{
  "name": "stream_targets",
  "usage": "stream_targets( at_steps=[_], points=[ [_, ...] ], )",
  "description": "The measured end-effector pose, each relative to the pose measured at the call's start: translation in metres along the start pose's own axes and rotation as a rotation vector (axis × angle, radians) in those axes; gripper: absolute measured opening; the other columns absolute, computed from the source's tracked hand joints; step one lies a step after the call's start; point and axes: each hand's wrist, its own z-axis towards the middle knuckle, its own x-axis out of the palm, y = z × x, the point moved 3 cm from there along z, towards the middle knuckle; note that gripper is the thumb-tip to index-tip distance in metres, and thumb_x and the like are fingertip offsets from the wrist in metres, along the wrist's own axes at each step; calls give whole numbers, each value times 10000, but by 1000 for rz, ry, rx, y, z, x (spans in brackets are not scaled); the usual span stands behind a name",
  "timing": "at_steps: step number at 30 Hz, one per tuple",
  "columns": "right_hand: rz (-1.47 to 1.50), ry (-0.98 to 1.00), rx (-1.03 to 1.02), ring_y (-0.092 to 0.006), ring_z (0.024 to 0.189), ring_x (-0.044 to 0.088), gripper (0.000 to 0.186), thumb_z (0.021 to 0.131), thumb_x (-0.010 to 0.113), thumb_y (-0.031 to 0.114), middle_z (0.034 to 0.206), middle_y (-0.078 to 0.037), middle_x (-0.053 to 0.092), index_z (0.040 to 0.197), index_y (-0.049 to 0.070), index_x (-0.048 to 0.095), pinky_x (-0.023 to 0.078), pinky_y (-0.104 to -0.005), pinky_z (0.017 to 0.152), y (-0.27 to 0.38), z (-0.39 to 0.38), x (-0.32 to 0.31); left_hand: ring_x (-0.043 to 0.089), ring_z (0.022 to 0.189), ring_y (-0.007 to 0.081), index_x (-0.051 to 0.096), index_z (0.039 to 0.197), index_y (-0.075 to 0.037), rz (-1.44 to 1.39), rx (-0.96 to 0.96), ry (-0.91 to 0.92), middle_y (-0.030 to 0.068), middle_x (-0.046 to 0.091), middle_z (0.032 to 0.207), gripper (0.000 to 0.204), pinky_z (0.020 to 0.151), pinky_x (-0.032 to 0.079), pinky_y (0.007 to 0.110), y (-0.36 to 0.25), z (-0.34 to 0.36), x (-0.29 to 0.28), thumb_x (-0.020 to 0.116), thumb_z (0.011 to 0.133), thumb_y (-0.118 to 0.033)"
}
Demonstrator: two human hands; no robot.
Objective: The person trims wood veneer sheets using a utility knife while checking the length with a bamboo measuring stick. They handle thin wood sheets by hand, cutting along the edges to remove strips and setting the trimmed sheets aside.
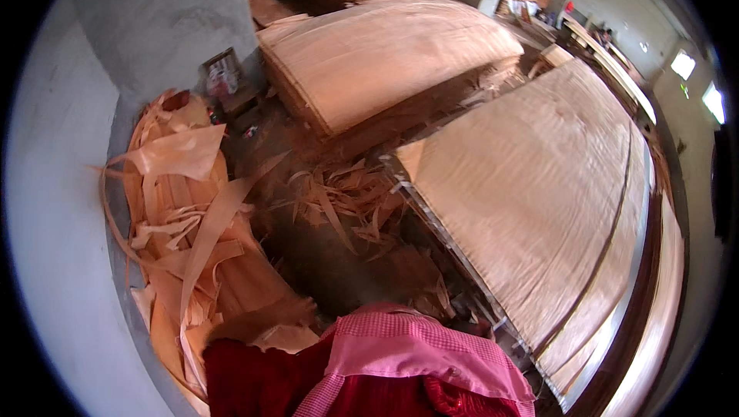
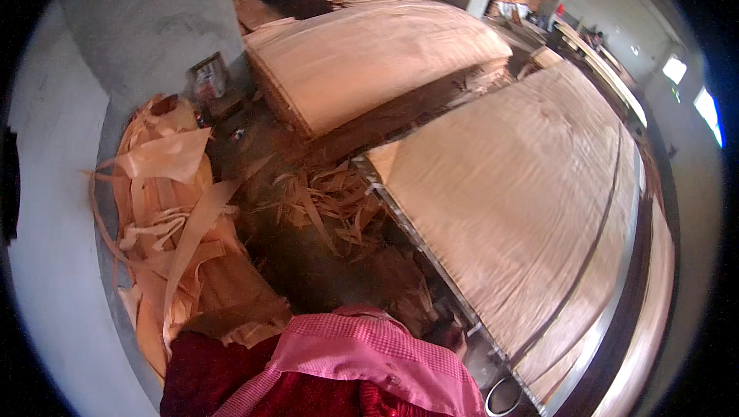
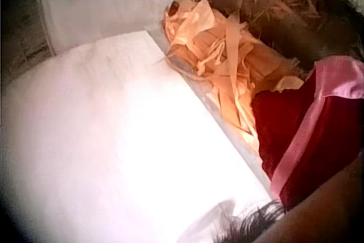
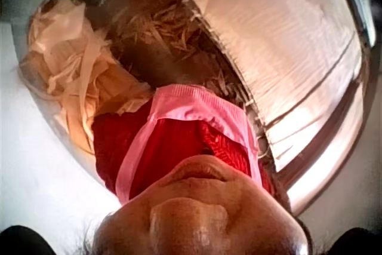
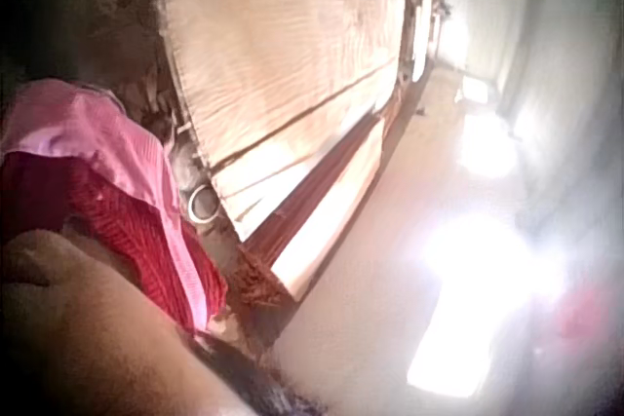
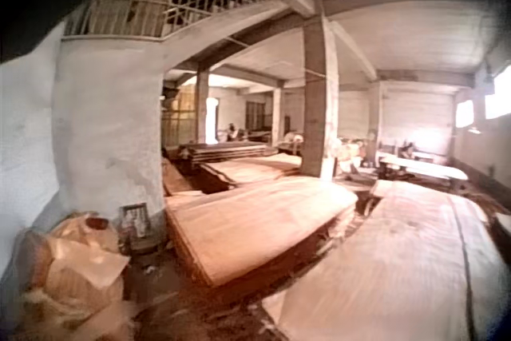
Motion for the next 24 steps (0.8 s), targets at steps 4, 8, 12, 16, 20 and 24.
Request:
stream_targets(
  at_steps=[4, 8, 12, 16, 20, 24],
  points=[
    [-500, 154, -436, -266, 997, 523, 331, 774, 579, 183, 1076, -128, 548, 1088, 90, 533, 423, -338, 831, 170, 8, 29, 392, 1110, 323, 448, 1124, -93, -244, 295, 139, 149, 434, 1167, 513, 887, 320, 483, -28, -35, 23, 568, 694, -345],
    [-735, 117, -794, -325, 1173, 361, 352, 789, 489, 28, 1232, -168, 430, 1139, 73, 492, 342, -393, 943, 203, 83, 52, 356, 1135, 322, 398, 1154, -88, -248, 386, 6, 154, 392, 1197, 558, 908, 292, 483, -61, -39, 8, 565, 692, -353],
    [-849, 59, -923, -348, 1170, 354, 363, 774, 528, 142, 1226, -147, 437, 1132, 93, 490, 352, -416, 915, 192, 138, 70, 319, 1160, 320, 349, 1183, -83, -161, 276, -216, 159, 351, 1226, 605, 929, 264, 483, -71, -31, 0, 563, 690, -362],
    [-842, -69, -974, -302, 1210, 314, 478, 731, 559, 265, 1278, -101, 385, 1177, 137, 445, 293, -450, 933, 183, 122, 89, 283, 1185, 319, 299, 1212, -78, -132, 168, -359, 164, 309, 1256, 654, 950, 237, 483, -77, -47, 11, 560, 688, -370],
    [-836, -53, -934, -288, 1235, 282, 492, 725, 560, 292, 1308, -94, 358, 1185, 157, 451, 270, -465, 945, 181, 116, 93, 247, 1210, 318, 250, 1242, -73, -91, 177, -456, 169, 267, 1286, 705, 971, 209, 483, -88, -73, 35, 558, 685, -378],
    [-845, -13, -937, -330, 1211, 328, 532, 741, 552, 369, 1306, -98, 372, 1215, 162, 425, 297, -491, 930, 185, 111, 96, 210, 1235, 316, 200, 1271, -68, 12, 284, -559, 174, 226, 1315, 757, 992, 181, 484, -108, -109, 62, 555, 683, -387]
  ],
)
